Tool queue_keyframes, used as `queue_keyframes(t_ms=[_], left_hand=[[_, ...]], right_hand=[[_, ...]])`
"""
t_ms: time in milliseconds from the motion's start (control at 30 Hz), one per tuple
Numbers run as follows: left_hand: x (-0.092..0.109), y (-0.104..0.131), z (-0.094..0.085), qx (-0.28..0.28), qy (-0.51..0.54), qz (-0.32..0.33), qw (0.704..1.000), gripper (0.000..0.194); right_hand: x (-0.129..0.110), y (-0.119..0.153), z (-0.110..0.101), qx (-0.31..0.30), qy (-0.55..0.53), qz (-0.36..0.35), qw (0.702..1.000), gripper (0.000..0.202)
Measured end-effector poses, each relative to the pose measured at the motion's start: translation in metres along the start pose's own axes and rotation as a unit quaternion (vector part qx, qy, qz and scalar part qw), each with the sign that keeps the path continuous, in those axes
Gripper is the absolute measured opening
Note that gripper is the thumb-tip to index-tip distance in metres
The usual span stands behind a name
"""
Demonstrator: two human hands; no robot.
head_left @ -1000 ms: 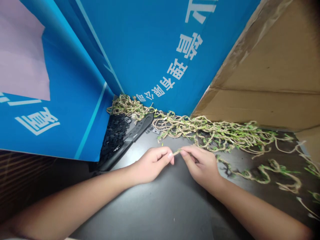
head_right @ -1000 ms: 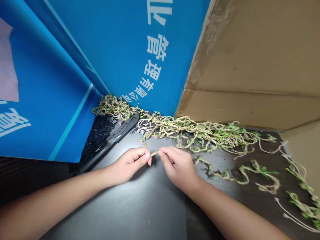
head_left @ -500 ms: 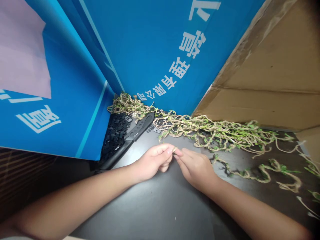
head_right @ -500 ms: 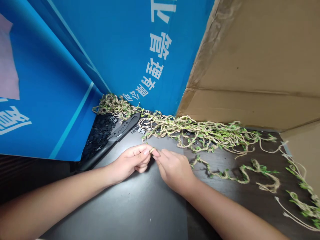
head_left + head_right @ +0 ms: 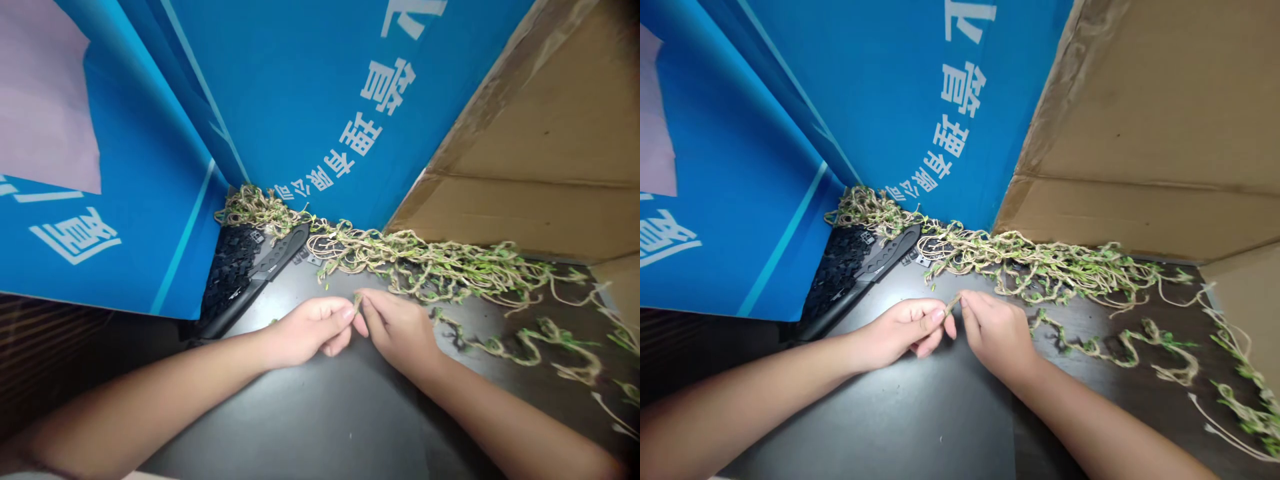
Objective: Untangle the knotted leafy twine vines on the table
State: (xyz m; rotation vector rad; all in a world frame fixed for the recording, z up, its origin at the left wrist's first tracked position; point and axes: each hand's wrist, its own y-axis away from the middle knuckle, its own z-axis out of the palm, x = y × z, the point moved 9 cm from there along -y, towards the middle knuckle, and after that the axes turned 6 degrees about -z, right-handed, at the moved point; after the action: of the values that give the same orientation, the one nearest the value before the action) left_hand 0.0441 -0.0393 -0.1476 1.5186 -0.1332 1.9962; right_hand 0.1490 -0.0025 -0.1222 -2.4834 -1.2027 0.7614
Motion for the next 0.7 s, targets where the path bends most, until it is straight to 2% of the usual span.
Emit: queue_keyframes(t_ms=[100, 167, 300, 367, 433, 533, 700], left_hand=[[0.006, 0.000, -0.005, 0.022, 0.005, 0.044, 0.999, 0.049], [0.007, -0.001, -0.009, 0.040, -0.016, 0.049, 0.998, 0.051], [0.010, 0.000, -0.015, 0.085, -0.157, 0.060, 0.982, 0.050], [0.016, 0.001, -0.013, 0.085, -0.269, 0.084, 0.956, 0.045], [0.021, 0.003, -0.009, 0.075, -0.376, 0.114, 0.916, 0.041], [0.025, 0.005, -0.007, 0.075, -0.475, 0.141, 0.865, 0.037], [0.029, 0.008, -0.006, 0.067, -0.517, 0.139, 0.842, 0.031]], right_hand=[[-0.018, 0.001, 0.009, -0.039, 0.059, -0.070, 0.995, 0.028], [-0.032, 0.004, 0.012, -0.039, 0.095, -0.116, 0.988, 0.030], [-0.048, 0.008, 0.013, -0.036, 0.126, -0.154, 0.979, 0.026], [-0.054, 0.011, 0.011, -0.037, 0.129, -0.175, 0.976, 0.022], [-0.057, 0.012, 0.009, -0.041, 0.128, -0.188, 0.973, 0.019], [-0.057, 0.013, 0.004, -0.041, 0.127, -0.193, 0.972, 0.014], [-0.055, 0.011, -0.007, -0.019, 0.138, -0.189, 0.972, 0.016]])
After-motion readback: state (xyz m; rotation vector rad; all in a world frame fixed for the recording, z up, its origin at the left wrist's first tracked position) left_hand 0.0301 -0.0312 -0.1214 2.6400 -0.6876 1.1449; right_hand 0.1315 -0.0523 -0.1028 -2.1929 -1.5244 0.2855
